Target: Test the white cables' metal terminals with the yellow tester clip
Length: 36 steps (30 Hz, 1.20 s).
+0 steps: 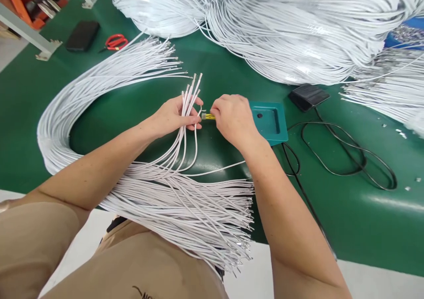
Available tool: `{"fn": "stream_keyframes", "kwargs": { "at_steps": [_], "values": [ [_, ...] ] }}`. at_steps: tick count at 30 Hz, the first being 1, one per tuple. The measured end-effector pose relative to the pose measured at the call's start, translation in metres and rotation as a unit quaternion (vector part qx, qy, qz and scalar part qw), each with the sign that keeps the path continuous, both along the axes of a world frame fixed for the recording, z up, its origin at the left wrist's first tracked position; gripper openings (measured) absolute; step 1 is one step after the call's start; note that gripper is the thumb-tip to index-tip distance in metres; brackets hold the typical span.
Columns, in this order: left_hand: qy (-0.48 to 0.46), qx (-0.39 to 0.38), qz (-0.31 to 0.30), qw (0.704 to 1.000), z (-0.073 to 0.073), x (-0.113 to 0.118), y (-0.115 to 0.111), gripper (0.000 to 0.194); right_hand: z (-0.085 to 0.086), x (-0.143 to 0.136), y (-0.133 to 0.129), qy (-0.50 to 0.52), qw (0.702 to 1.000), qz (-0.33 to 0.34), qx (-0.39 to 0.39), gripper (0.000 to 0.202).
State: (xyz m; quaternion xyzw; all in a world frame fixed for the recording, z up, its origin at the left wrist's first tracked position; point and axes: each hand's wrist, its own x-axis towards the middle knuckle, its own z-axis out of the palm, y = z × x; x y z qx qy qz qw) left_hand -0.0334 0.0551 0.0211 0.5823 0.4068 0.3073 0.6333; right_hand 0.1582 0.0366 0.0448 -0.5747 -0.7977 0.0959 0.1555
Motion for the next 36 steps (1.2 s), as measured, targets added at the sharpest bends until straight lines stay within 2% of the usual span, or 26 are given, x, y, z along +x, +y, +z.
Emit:
{"fn": "stream_keyframes", "kwargs": {
  "at_steps": [3,6,12,20,27,30,33,36],
  "values": [
    [0.024,0.001,0.005,1.000,-0.003,0.000,0.002,0.042,-0.007,0.006,-0.001,-0.120,0.993,0.005,0.016,0.018],
    [0.037,-0.001,0.003,0.999,-0.007,-0.001,0.004,0.042,-0.012,0.011,0.001,-0.165,0.986,0.019,0.003,0.017],
    [0.048,-0.016,0.012,0.999,-0.013,0.002,0.005,0.041,-0.011,0.011,0.006,-0.145,0.989,0.013,-0.011,0.013],
    [0.084,-0.017,0.016,0.996,-0.017,0.005,0.005,0.041,-0.008,0.005,0.004,-0.154,0.986,-0.060,-0.019,0.016],
    [0.115,0.016,0.011,0.993,-0.023,0.006,0.005,0.038,-0.008,0.006,0.003,-0.142,0.989,-0.033,-0.006,0.017],
    [0.108,0.018,0.010,0.994,-0.026,0.006,0.006,0.037,-0.012,0.015,-0.005,-0.132,0.990,-0.029,0.043,0.019],
    [0.095,0.004,0.009,0.995,-0.026,0.004,0.007,0.039,-0.019,0.028,-0.014,-0.133,0.979,-0.099,0.117,0.032],
    [0.087,-0.022,0.004,0.996,-0.020,0.000,0.009,0.042,-0.024,0.035,-0.019,-0.126,0.975,-0.132,0.128,0.038]
  ]
}}
